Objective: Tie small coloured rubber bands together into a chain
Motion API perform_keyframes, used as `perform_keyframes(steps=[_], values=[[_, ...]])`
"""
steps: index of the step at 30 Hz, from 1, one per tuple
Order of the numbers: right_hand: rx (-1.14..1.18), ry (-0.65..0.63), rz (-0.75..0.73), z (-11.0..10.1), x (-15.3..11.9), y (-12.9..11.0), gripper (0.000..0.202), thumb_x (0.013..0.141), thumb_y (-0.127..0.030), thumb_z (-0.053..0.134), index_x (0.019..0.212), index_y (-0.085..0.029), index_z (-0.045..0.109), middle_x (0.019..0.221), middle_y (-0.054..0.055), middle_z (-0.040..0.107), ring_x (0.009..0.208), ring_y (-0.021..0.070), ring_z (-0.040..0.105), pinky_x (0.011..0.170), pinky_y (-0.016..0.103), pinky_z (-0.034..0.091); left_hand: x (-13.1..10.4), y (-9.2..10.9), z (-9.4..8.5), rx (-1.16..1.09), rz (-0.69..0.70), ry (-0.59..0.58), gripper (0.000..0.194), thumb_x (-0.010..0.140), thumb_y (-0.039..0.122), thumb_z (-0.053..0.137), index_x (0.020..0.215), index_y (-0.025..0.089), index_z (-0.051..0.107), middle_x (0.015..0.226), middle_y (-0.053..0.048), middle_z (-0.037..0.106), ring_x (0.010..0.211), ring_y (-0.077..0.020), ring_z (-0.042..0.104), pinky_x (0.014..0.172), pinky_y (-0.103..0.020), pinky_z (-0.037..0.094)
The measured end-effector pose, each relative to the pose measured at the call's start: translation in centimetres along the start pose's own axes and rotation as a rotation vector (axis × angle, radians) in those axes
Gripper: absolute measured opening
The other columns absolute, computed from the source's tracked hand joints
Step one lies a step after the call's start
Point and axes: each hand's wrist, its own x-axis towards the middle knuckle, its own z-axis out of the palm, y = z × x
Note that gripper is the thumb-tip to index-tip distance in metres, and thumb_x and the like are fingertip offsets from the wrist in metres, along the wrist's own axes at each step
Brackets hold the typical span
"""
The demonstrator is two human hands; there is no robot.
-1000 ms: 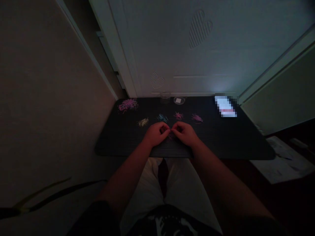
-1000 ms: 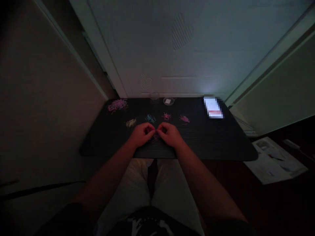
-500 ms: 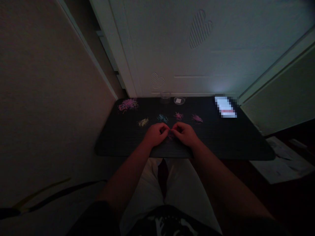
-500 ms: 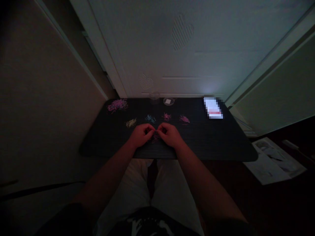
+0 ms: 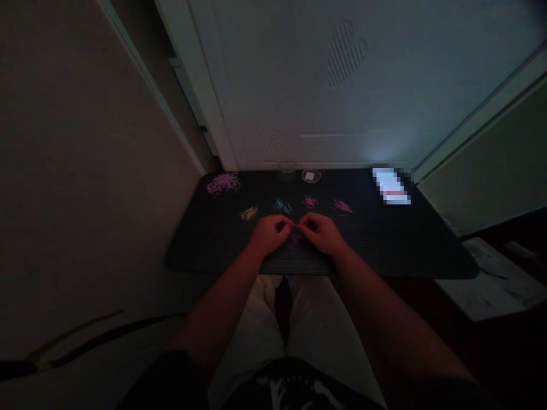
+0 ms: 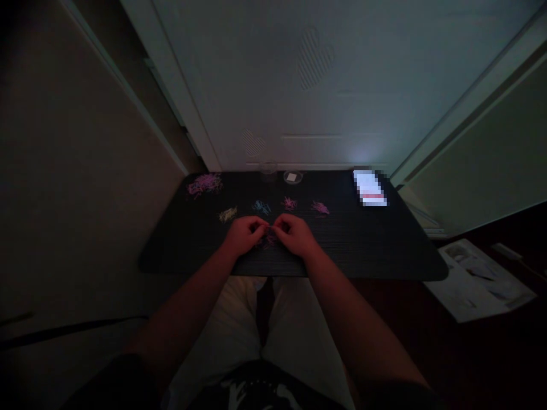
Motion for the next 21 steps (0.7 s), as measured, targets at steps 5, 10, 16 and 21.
perform_keyframes(steps=[5, 10, 16, 21], values=[[-0.006, -0.015, -0.017, 0.0, -0.02, -0.1, 0.009, 0.075, -0.025, 0.055, 0.071, -0.017, 0.058, 0.064, -0.001, 0.057, 0.058, 0.0114, 0.049, 0.055, 0.024, 0.037, -0.02, -0.22, 0.07, 0.008, -0.006, 0.026, 0.018, 0.077, 0.023, 0.055, 0.086, 0.018, 0.069, 0.072, 0.0, 0.068, 0.064, -0.0114, 0.058, 0.059, -0.022, 0.042], [-0.007, -0.018, -0.032, 0.13, -0.05, -0.05, 0.008, 0.075, -0.024, 0.056, 0.071, -0.017, 0.058, 0.063, -0.001, 0.056, 0.057, 0.0109, 0.048, 0.054, 0.023, 0.036, -0.08, -0.14, -0.01, 0.048, 0.001, -0.009, 0.015, 0.073, 0.021, 0.055, 0.079, 0.017, 0.068, 0.07, 0.001, 0.066, 0.062, -0.0111, 0.056, 0.058, -0.022, 0.04], [-0.022, -0.054, -0.063, 0.15, -0.12, -0.24, 0.007, 0.075, -0.023, 0.058, 0.071, -0.018, 0.058, 0.062, -0.001, 0.054, 0.057, 0.0107, 0.046, 0.053, 0.023, 0.035, -0.16, 0.17, -0.02, 0.13, 0.0, -0.005, 0.011, 0.07, 0.022, 0.055, 0.07, 0.017, 0.065, 0.064, 0.0, 0.062, 0.061, -0.0121, 0.054, 0.057, -0.024, 0.038], [-0.042, -0.08, -0.086, 0.06, -0.11, -0.33, 0.005, 0.074, -0.022, 0.058, 0.071, -0.017, 0.059, 0.064, -0.001, 0.053, 0.058, 0.0109, 0.047, 0.055, 0.023, 0.035, -0.06, 0.17, 0.14, 0.162, -0.017, 0.021, 0.007, 0.067, 0.019, 0.055, 0.064, 0.016, 0.061, 0.064, 0.0, 0.061, 0.062, -0.0128, 0.053, 0.056, -0.024, 0.037]])
